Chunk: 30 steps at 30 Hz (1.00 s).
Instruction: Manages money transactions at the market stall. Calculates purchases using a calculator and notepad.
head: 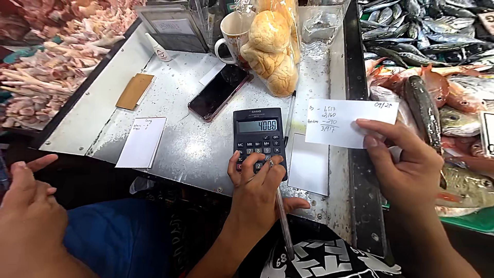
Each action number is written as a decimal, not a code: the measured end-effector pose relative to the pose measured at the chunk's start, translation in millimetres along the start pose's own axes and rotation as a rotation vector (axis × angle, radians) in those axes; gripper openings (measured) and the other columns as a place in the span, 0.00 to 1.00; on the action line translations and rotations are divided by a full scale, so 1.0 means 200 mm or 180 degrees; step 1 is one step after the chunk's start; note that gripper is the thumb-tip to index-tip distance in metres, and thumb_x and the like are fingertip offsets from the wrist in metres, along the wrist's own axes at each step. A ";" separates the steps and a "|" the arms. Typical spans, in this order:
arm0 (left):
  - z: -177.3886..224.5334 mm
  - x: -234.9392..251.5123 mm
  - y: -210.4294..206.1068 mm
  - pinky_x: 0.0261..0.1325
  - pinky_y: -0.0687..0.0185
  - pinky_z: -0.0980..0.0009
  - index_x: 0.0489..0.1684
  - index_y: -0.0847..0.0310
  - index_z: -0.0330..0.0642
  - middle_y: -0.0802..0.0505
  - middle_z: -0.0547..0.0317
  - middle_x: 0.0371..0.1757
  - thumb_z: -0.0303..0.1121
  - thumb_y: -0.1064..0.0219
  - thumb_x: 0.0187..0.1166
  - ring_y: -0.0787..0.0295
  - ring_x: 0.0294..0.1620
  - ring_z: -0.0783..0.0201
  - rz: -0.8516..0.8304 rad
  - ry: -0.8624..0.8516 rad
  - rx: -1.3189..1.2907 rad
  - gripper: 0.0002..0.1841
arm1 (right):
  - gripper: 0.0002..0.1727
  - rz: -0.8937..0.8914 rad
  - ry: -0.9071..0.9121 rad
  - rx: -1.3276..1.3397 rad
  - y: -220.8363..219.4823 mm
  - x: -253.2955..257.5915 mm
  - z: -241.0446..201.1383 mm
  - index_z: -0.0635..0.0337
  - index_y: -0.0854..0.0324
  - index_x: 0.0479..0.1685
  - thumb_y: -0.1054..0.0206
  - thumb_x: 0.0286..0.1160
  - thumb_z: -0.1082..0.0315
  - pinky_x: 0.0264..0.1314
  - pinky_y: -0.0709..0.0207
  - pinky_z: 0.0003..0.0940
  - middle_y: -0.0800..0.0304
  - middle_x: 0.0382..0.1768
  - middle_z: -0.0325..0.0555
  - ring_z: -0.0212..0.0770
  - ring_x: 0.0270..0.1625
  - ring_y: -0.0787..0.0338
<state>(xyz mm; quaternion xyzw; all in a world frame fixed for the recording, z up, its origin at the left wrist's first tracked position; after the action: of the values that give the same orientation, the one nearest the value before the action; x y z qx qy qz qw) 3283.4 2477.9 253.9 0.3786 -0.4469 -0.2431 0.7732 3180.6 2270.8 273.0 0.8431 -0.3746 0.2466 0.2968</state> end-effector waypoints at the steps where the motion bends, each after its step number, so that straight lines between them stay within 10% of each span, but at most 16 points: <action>1: 0.00 0.00 0.00 0.82 0.60 0.48 0.41 0.25 0.56 0.07 0.66 0.50 0.75 0.53 0.75 0.22 0.70 0.59 -0.0005 0.0003 -0.0009 0.32 | 0.16 -0.0005 0.0003 0.0007 0.00 0.00 0.00 0.64 0.12 0.58 0.41 0.83 0.68 0.54 0.28 0.08 0.08 0.47 0.42 0.14 0.48 0.18; 9: -0.12 -0.13 0.16 0.87 0.59 0.57 0.45 0.35 0.57 0.12 0.73 0.55 0.73 0.49 0.78 0.25 0.71 0.72 0.0758 0.0354 -0.0495 0.28 | 0.16 -0.0028 -0.0009 -0.0023 0.00 0.00 0.00 0.66 0.13 0.58 0.42 0.84 0.67 0.57 0.29 0.09 0.08 0.50 0.42 0.12 0.51 0.19; 22: -0.05 -0.10 0.06 0.84 0.60 0.50 0.40 0.28 0.56 0.07 0.68 0.52 0.76 0.51 0.74 0.22 0.71 0.63 0.0193 0.0299 -0.0098 0.32 | 0.16 -0.0064 0.0012 -0.0016 0.00 0.01 0.00 0.65 0.13 0.58 0.42 0.83 0.68 0.57 0.28 0.09 0.08 0.50 0.41 0.13 0.51 0.18; 30: -0.19 -0.13 0.21 0.85 0.55 0.56 0.44 0.34 0.55 0.09 0.71 0.50 0.75 0.51 0.77 0.22 0.68 0.69 0.0888 0.0639 -0.0278 0.31 | 0.16 -0.0017 -0.0010 0.0047 0.01 0.00 0.01 0.66 0.12 0.57 0.42 0.84 0.67 0.58 0.28 0.09 0.08 0.51 0.41 0.12 0.52 0.18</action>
<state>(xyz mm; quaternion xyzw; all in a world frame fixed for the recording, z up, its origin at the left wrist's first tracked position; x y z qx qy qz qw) 3306.0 2534.6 262.0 0.3013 -0.4047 -0.1136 0.8559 3179.7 2268.4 272.7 0.8466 -0.3710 0.2472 0.2906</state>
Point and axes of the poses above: each hand's wrist, its own x-axis towards the middle knuckle, its own y-axis out of the back of the hand, z = x × y, the point moved 10 cm from there along x, towards the middle knuckle
